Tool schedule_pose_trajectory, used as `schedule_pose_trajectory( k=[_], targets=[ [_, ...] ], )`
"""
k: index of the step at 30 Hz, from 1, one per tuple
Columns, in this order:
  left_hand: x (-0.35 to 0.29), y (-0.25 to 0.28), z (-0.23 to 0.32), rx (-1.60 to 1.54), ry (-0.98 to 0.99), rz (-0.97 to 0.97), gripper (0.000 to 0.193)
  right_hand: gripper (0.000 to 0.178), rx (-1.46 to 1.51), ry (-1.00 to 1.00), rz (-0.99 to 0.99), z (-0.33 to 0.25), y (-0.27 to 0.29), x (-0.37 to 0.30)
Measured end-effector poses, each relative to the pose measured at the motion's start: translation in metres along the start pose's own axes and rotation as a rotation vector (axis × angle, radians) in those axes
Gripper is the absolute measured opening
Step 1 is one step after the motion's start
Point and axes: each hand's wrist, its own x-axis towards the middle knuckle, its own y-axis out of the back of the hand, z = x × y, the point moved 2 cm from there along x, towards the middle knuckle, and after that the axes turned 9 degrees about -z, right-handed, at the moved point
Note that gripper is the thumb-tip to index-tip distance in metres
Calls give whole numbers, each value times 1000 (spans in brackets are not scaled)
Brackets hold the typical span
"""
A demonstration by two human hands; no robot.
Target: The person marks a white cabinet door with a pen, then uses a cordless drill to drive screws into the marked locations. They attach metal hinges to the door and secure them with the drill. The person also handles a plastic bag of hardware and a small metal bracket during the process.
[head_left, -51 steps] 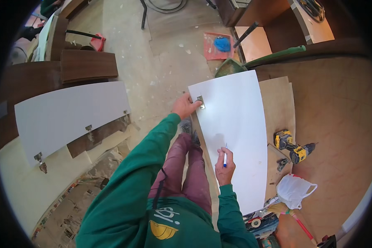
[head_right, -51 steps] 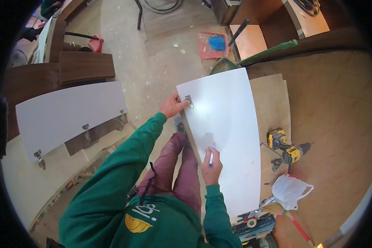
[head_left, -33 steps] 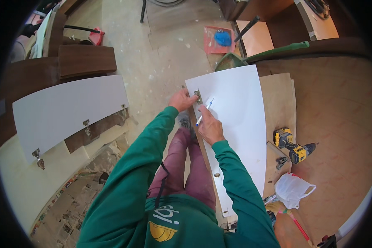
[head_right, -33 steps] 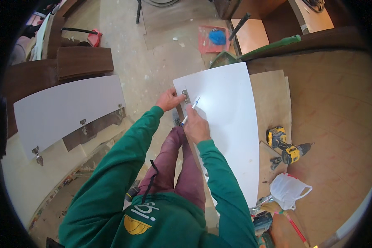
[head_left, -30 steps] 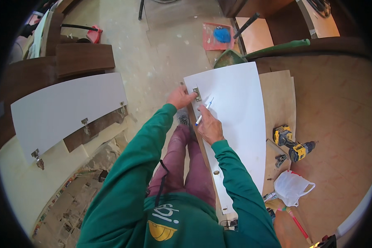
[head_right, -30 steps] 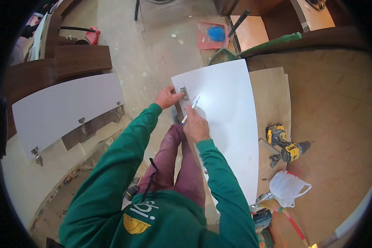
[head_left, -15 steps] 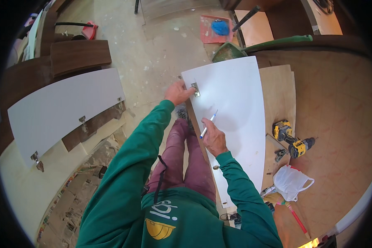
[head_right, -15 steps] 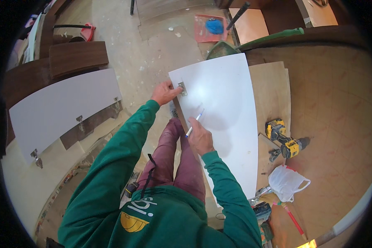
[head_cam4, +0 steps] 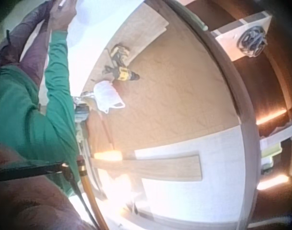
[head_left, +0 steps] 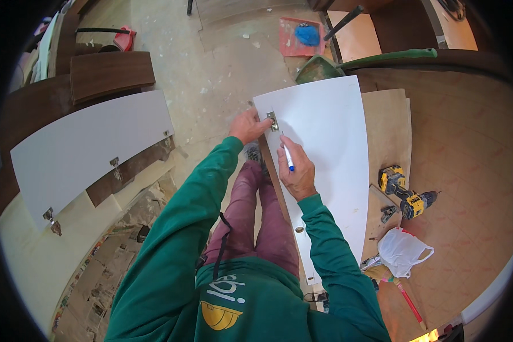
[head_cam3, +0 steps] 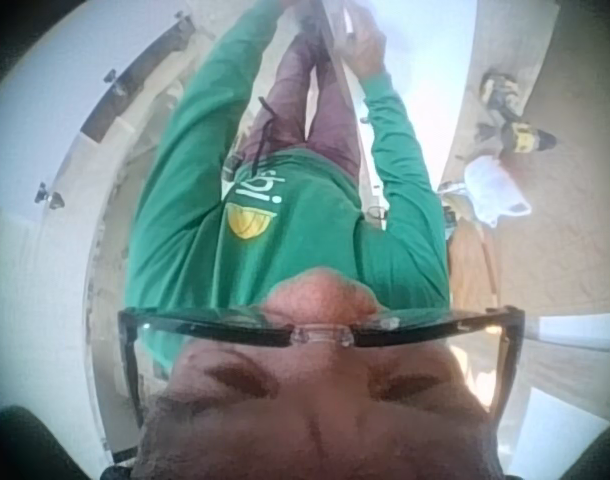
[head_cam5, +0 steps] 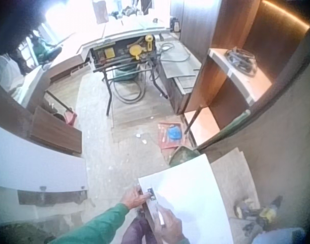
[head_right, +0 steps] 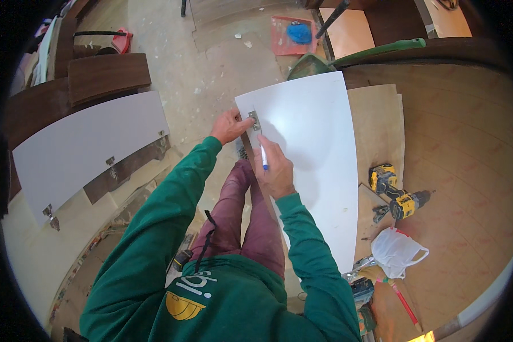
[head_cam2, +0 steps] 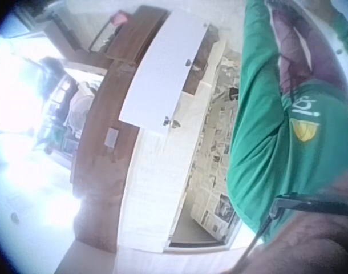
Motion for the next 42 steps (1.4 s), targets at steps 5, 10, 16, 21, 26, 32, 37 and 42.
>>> schedule_pose_trajectory(
  k=[5,10,16,21,26,32,37,42],
  targets=[
    [-2,-2,2,-13,-42,81,60,29,-30,-27,83,12,12,12],
    [-2,-2,0,-81,-5,-13,57,26,79,-275,160,32,15,0],
    [0,-3,-1,-38,18,-12,59,26,122,-370,79,49,13,-21],
    [-3,0,4,-35,26,-4,60,22,68,-287,60,47,8,-20],
    [-6,-1,3,-74,-1,38,63,17,105,-243,92,41,3,-3],
    [-8,2,6,-69,-26,53,61,18,91,-268,5,41,-8,15],
    [-7,3,9,-50,14,8,58,21,51,-288,-49,40,-19,22],
    [-6,1,5,-32,-2,40,55,23,3,-286,-79,41,-28,23]
  ],
)
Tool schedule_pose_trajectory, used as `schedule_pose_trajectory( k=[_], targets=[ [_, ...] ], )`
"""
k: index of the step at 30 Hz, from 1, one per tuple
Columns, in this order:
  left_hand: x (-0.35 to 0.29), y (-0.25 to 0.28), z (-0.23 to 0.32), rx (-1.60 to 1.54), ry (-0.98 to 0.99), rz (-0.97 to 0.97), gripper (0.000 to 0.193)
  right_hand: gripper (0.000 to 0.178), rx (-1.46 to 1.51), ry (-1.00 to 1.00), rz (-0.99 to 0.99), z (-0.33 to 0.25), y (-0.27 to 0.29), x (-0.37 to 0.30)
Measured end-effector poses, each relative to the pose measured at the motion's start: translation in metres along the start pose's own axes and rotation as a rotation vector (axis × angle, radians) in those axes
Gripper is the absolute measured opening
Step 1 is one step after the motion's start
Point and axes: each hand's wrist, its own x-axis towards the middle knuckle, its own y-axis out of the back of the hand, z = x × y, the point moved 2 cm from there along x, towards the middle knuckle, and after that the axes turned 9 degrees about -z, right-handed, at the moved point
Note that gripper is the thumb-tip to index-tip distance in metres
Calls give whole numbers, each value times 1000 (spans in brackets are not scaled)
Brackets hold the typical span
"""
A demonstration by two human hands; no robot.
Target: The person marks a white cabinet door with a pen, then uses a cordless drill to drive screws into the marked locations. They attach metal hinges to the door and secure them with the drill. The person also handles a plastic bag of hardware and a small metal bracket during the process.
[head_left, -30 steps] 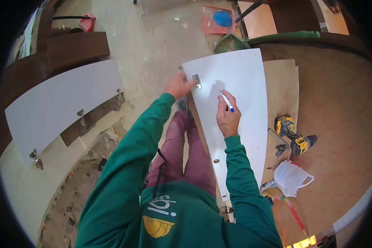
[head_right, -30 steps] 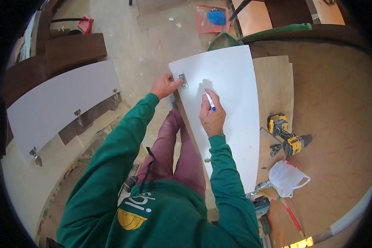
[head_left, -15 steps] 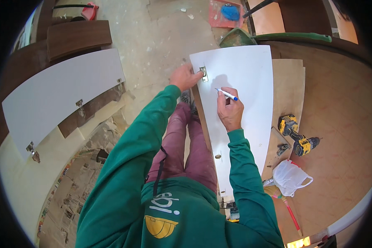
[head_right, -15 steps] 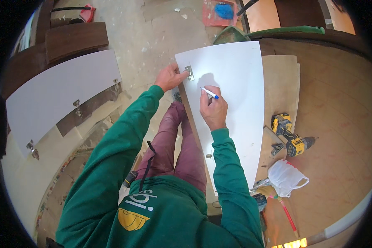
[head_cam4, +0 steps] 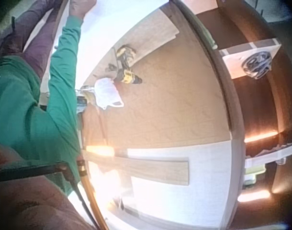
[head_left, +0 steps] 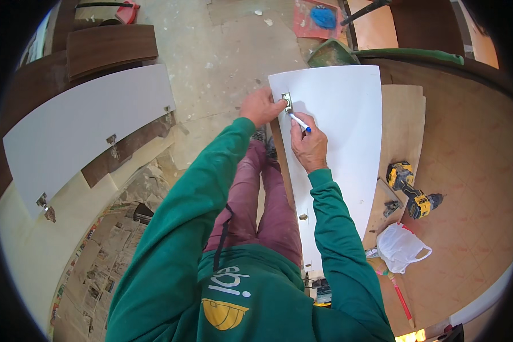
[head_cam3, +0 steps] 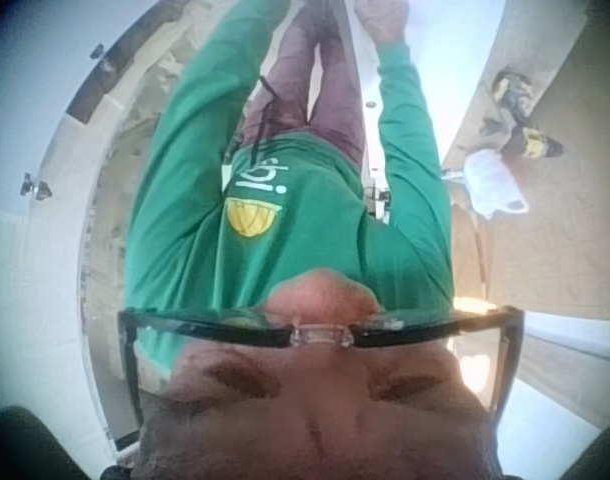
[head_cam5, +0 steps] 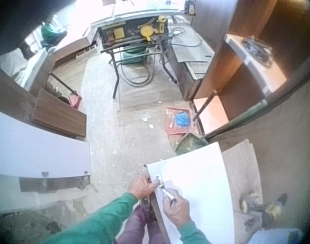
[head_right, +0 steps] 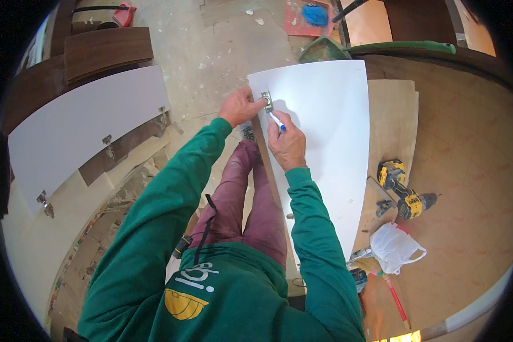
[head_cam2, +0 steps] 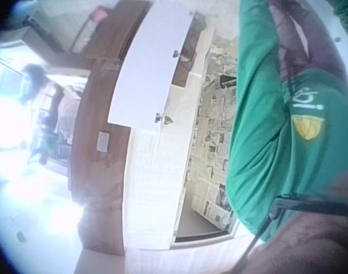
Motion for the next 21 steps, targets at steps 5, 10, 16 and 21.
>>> schedule_pose_trajectory(
  k=[5,10,16,21],
  targets=[
    [1,-2,0,-35,-33,17,54,24,-67,35,-14,3,-3,4],
    [0,-4,0,-45,-33,33,52,23,-150,99,-31,-10,2,5],
    [-2,-3,2,-55,-29,27,51,21,-128,19,-57,-14,3,11],
    [-1,-1,1,-46,-28,18,51,21,-103,-19,-59,-13,8,13]
  ],
)
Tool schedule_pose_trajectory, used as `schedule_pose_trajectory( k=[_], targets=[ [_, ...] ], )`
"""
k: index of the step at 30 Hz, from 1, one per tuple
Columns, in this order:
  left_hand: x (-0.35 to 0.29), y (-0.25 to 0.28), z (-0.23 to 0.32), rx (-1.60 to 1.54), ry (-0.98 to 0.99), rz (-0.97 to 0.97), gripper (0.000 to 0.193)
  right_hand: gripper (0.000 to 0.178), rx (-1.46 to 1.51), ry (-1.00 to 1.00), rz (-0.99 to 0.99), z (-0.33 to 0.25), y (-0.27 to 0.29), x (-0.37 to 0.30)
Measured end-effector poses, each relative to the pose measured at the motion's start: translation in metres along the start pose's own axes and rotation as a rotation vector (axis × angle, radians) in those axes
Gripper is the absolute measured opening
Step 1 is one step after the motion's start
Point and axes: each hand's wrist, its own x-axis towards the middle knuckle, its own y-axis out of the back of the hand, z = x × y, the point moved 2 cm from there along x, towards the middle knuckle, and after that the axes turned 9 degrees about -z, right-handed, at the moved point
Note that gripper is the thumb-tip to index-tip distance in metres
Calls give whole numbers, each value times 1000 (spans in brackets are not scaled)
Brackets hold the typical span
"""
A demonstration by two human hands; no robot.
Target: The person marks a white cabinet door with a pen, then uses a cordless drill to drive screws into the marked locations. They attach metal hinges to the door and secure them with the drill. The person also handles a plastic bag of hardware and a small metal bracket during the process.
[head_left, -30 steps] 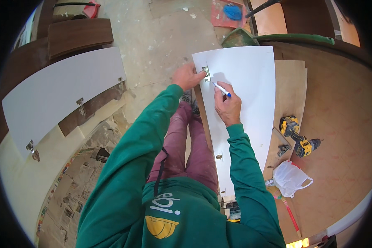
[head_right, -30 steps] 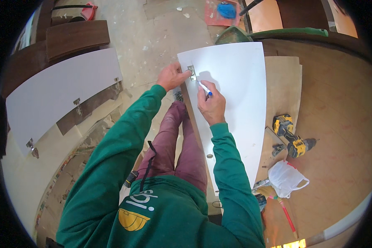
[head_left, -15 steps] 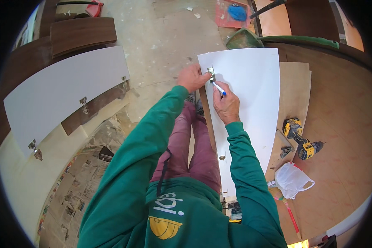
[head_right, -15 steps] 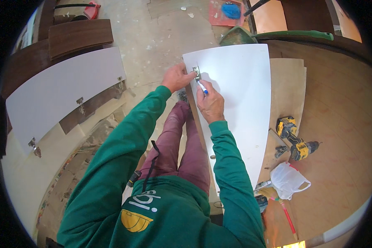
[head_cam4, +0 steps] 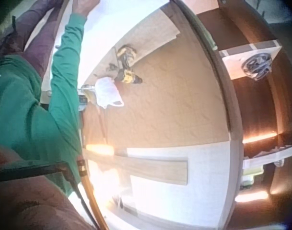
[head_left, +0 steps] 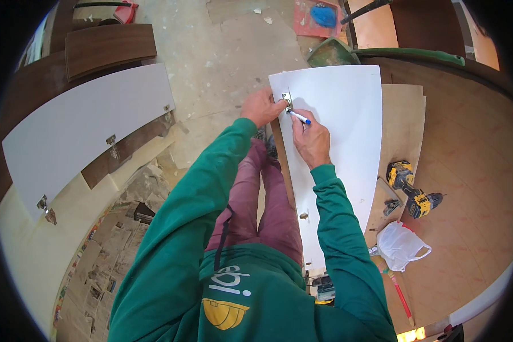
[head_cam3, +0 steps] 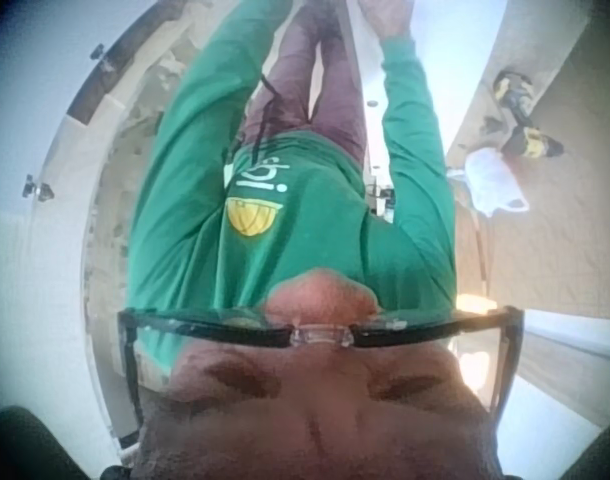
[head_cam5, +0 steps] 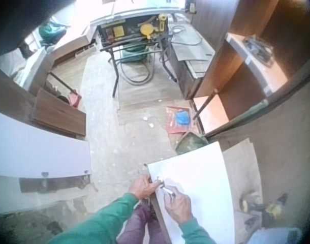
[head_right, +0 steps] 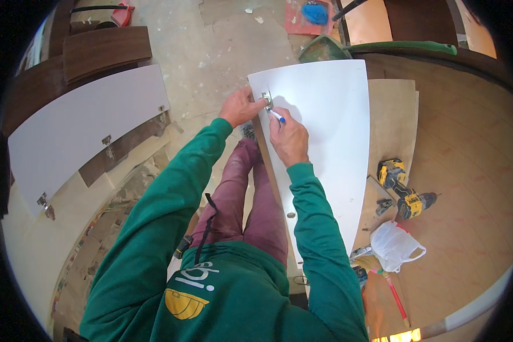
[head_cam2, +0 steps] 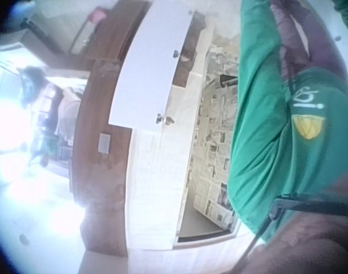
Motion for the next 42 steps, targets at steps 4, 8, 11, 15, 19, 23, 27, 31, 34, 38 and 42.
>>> schedule_pose_trajectory(
  k=[4,8,11,15,19,23,27,31,34,38,42],
  targets=[
    [-2,1,2,4,-4,7,51,22,26,-7,26,3,-8,-5],
    [-3,1,4,-12,-20,20,51,22,6,-60,30,0,-8,-6],
    [-3,4,5,2,-38,0,51,23,124,-57,123,1,-9,-8],
    [-2,5,3,21,-13,-13,50,23,211,23,218,-12,0,6],
    [-1,3,4,32,0,-9,49,24,171,30,176,-11,3,24],
    [-1,3,3,2,30,-11,50,24,142,3,125,-14,2,27],
    [-1,2,1,0,9,17,49,24,124,21,122,-12,-5,29],
    [2,-2,-4,13,4,15,49,23,120,44,106,-8,-8,32],
    [2,-2,-5,4,-12,23,49,24,40,52,64,-14,-3,33],
    [0,-1,-3,20,8,29,49,25,-54,65,68,-15,-4,31],
    [-1,-2,-5,-22,-22,36,56,24,20,43,81,-17,-6,33]
  ],
)
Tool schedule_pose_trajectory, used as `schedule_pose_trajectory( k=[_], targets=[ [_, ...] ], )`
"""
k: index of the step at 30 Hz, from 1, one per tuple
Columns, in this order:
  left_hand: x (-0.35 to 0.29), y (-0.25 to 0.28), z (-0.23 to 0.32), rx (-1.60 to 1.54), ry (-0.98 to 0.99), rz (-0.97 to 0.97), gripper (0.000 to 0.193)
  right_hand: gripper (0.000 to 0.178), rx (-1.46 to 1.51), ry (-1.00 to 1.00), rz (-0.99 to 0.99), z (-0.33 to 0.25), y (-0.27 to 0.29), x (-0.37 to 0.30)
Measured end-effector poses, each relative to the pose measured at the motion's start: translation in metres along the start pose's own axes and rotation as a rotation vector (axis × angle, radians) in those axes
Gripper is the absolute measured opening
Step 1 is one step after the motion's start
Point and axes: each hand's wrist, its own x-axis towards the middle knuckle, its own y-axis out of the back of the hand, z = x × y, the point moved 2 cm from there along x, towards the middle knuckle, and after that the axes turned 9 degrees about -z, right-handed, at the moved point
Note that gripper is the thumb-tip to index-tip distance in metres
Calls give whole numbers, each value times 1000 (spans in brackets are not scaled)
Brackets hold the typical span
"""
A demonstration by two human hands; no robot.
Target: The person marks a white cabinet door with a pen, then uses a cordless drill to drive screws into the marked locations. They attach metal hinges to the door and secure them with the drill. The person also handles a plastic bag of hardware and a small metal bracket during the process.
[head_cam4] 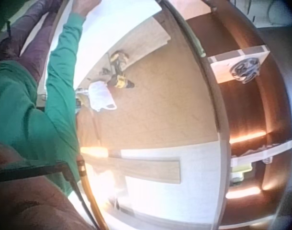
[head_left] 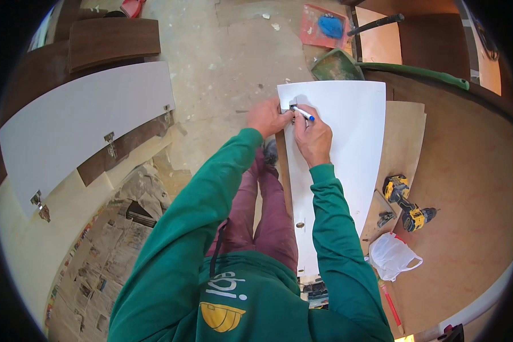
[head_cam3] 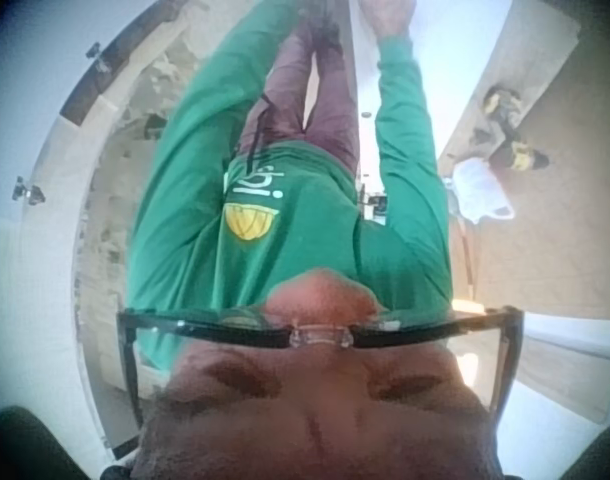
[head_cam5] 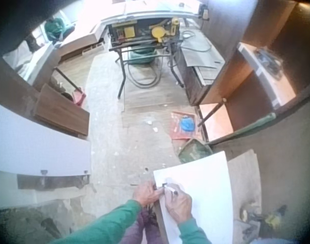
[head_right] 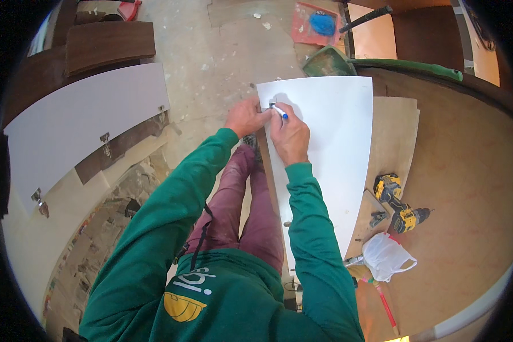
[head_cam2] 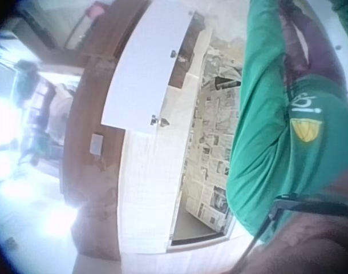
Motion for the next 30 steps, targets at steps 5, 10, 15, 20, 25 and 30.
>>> schedule_pose_trajectory(
  k=[5,10,15,20,25,30],
  targets=[
    [-2,6,8,-4,32,-50,58,20,285,-87,86,-1,11,-19],
    [-8,2,7,-35,30,23,54,26,534,-165,135,17,21,-90],
    [-59,-12,44,-35,-40,54,53,30,448,-226,262,14,55,-170],
    [-92,-130,59,-18,-155,-44,53,37,322,-212,440,19,84,-211],
    [-105,-192,84,6,-257,-116,48,42,254,-197,505,18,96,-253],
    [-155,-160,92,188,-335,-6,45,44,382,-181,555,20,104,-295]
  ],
)
